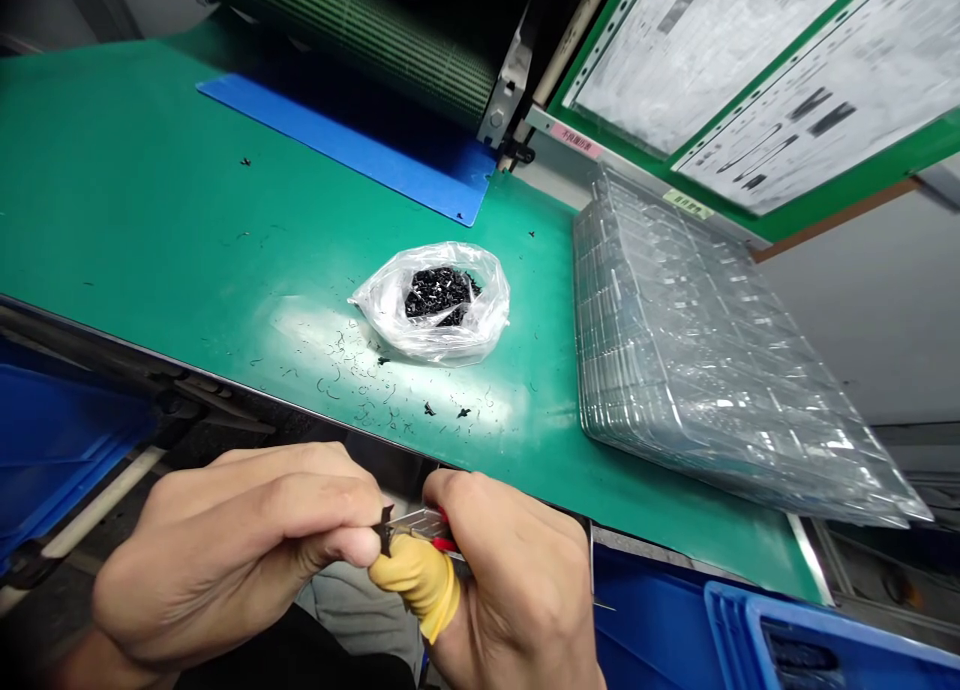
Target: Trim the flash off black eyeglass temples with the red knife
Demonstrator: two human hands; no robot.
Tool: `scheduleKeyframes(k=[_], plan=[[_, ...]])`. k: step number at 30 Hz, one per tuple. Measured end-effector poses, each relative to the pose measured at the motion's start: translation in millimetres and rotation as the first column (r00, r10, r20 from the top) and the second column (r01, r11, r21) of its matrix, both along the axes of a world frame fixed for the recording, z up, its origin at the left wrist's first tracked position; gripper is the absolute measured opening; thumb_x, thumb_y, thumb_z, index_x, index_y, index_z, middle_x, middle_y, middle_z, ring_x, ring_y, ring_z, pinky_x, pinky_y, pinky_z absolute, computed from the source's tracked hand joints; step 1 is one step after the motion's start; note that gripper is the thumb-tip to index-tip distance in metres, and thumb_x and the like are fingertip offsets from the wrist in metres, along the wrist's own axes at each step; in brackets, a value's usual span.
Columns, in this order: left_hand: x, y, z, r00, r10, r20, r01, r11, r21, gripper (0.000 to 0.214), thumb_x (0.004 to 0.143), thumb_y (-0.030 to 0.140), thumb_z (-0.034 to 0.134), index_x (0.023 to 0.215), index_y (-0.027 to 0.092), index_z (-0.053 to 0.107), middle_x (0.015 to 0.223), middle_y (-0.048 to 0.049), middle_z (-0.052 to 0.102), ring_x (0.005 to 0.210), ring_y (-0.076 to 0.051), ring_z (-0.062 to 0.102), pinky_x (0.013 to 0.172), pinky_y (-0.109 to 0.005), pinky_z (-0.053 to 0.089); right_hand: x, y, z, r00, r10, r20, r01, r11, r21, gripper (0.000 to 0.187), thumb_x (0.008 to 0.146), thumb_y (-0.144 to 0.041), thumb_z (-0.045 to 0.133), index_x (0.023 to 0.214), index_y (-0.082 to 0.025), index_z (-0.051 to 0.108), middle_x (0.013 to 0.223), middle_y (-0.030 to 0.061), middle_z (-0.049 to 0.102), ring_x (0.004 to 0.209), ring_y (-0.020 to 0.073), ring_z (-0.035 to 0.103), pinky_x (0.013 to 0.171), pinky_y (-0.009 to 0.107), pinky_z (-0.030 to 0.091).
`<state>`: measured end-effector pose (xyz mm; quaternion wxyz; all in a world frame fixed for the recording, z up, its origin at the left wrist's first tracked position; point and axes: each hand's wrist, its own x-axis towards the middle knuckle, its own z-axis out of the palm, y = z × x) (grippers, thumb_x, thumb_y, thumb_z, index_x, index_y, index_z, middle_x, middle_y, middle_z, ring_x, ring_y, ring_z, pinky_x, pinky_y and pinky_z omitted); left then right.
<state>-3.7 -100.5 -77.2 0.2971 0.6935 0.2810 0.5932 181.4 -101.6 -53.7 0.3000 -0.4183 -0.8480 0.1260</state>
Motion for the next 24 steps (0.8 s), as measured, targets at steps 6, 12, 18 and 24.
scheduleKeyframes(k=[6, 12, 18, 24], plan=[[3.3, 1.7, -1.0, 0.999, 0.036, 0.015, -0.036, 0.999, 0.021, 0.009, 0.09, 0.016, 0.063, 0.086, 0.009, 0.065, 0.07, -0.0047, 0.069, 0.065, -0.009, 0.064, 0.07, -0.015, 0.055, -0.9, 1.6, 2.3, 1.0, 0.008, 0.006, -0.008, 1.0, -0.009, 0.023, 0.094, -0.028, 0.056, 0.073, -0.02, 0.048, 0.055, -0.0046, 0.046, 0.043, 0.0083, 0.04, 0.046, 0.025, 0.029], [7.3, 3.3, -2.7, 0.998, 0.051, 0.037, -0.052, 0.999, 0.017, 0.01, 0.089, 0.016, 0.063, 0.084, 0.008, 0.065, 0.067, -0.0053, 0.067, 0.062, -0.009, 0.062, 0.065, -0.014, 0.053, -3.9, -2.3, 3.6, 0.995, -0.085, 0.045, 0.086, 0.996, -0.029, 0.024, 0.097, -0.039, 0.053, 0.083, -0.021, 0.055, 0.058, -0.005, 0.048, 0.045, 0.0085, 0.044, 0.047, 0.022, 0.034], [4.7, 1.8, 1.5, 0.998, 0.042, 0.036, -0.043, 0.999, 0.009, 0.008, 0.089, 0.013, 0.063, 0.086, 0.006, 0.066, 0.069, -0.0059, 0.068, 0.063, -0.009, 0.062, 0.065, -0.015, 0.052, -4.8, -5.1, 1.8, 0.99, -0.136, 0.048, 0.136, 0.991, 0.013, 0.025, 0.098, -0.042, 0.053, 0.085, -0.021, 0.056, 0.059, -0.0047, 0.048, 0.045, 0.0087, 0.045, 0.048, 0.021, 0.036], [3.9, 2.0, 1.5, 0.998, 0.051, 0.031, -0.052, 0.999, 0.005, 0.009, 0.09, 0.015, 0.062, 0.085, 0.008, 0.065, 0.068, -0.0041, 0.066, 0.062, -0.009, 0.062, 0.065, -0.014, 0.052, -5.5, -5.8, 3.8, 0.988, -0.142, 0.054, 0.142, 0.99, 0.005, 0.026, 0.097, -0.043, 0.054, 0.084, -0.021, 0.057, 0.057, -0.0045, 0.047, 0.045, 0.0097, 0.045, 0.048, 0.022, 0.036]])
